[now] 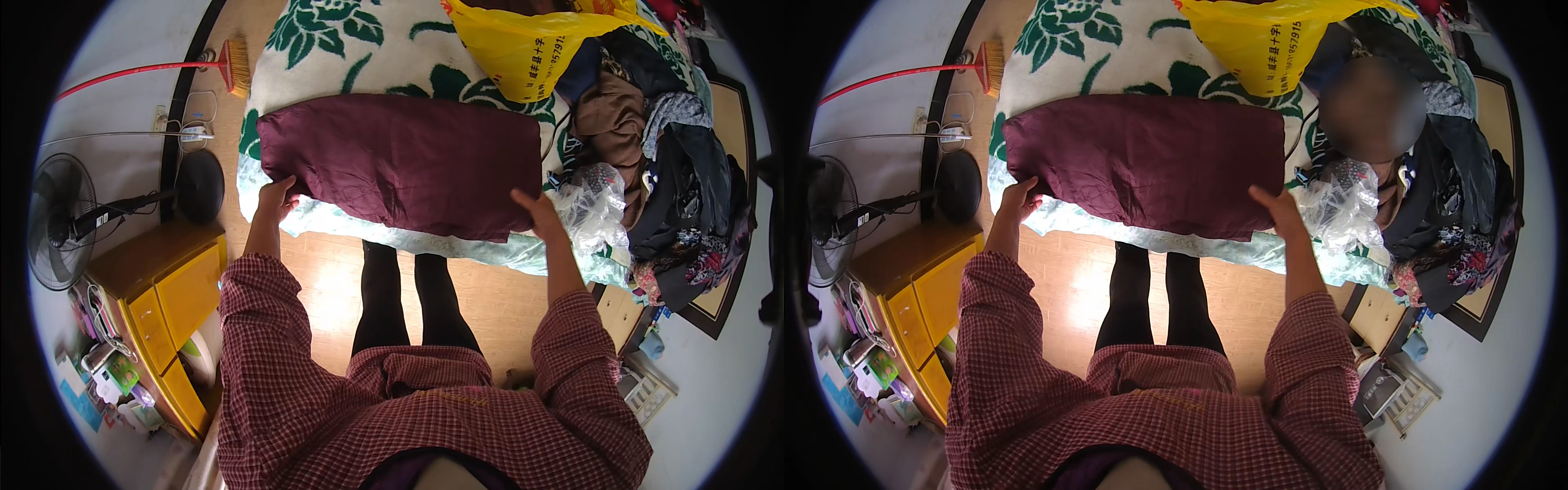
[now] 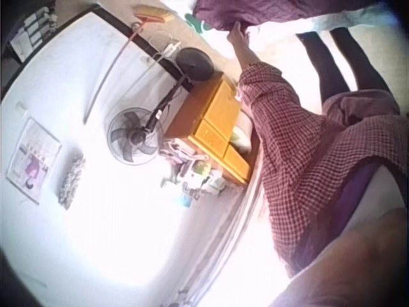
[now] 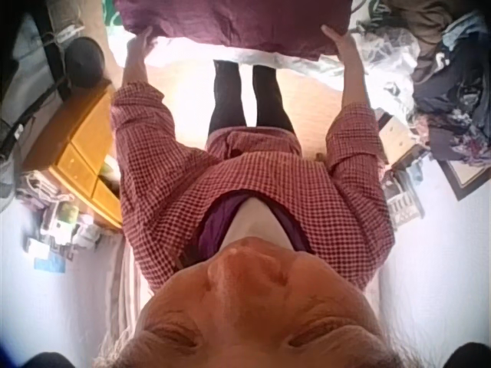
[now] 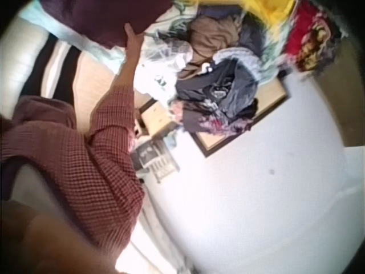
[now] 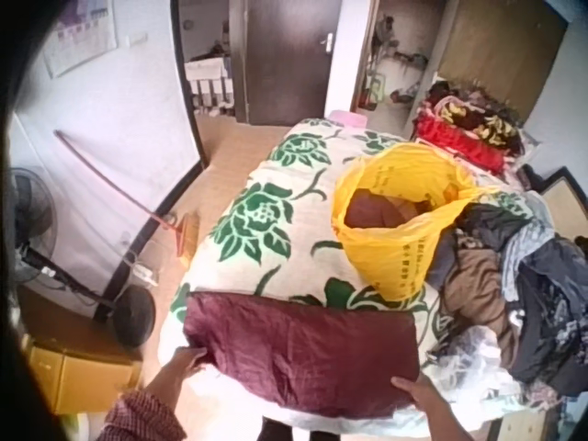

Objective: The person folds several garments on a bed, including black pants, a maroon jacket, a purple jacket, and a brown top. Each item is smoothed, folded, and placed on a small bench near the window.

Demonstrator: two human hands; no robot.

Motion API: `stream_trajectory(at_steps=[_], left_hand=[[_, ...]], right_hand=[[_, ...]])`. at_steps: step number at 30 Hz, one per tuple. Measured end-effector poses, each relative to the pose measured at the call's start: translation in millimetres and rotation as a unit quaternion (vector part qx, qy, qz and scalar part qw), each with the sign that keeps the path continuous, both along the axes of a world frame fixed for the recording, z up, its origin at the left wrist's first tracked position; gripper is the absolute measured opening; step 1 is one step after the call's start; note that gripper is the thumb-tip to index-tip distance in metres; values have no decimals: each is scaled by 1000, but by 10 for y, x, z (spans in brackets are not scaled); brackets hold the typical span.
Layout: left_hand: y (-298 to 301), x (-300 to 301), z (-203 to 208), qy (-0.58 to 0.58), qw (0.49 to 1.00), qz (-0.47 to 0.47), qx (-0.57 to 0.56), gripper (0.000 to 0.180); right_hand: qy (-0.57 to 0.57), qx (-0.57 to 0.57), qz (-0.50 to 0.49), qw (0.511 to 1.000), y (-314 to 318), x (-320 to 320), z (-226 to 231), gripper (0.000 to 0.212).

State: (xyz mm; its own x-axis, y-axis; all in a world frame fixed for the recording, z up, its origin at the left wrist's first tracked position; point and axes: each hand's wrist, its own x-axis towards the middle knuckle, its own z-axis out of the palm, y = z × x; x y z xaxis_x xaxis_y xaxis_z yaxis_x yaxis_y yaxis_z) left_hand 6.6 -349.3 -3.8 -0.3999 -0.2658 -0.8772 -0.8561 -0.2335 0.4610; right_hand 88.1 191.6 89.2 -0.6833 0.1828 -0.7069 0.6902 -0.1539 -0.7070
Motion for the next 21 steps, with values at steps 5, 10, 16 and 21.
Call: stream_trajectory(at_steps=[5,10,16,21], left_hand=[[-65,-37,8,67,990,119,24,21],[-162,-450,692,219,957,73,176,29],[449,-1230,1459,480,810,4,338,48],[549,-1198,1117,432,888,9,158,61]], right_hand=[[-201,99,33,974,-110,496,-271,61],[7,-49,-118,992,142,565,-169,35],[78,-21,-320,944,536,-60,-94,24],[139,451,-171,865,341,-578,-75,52]])
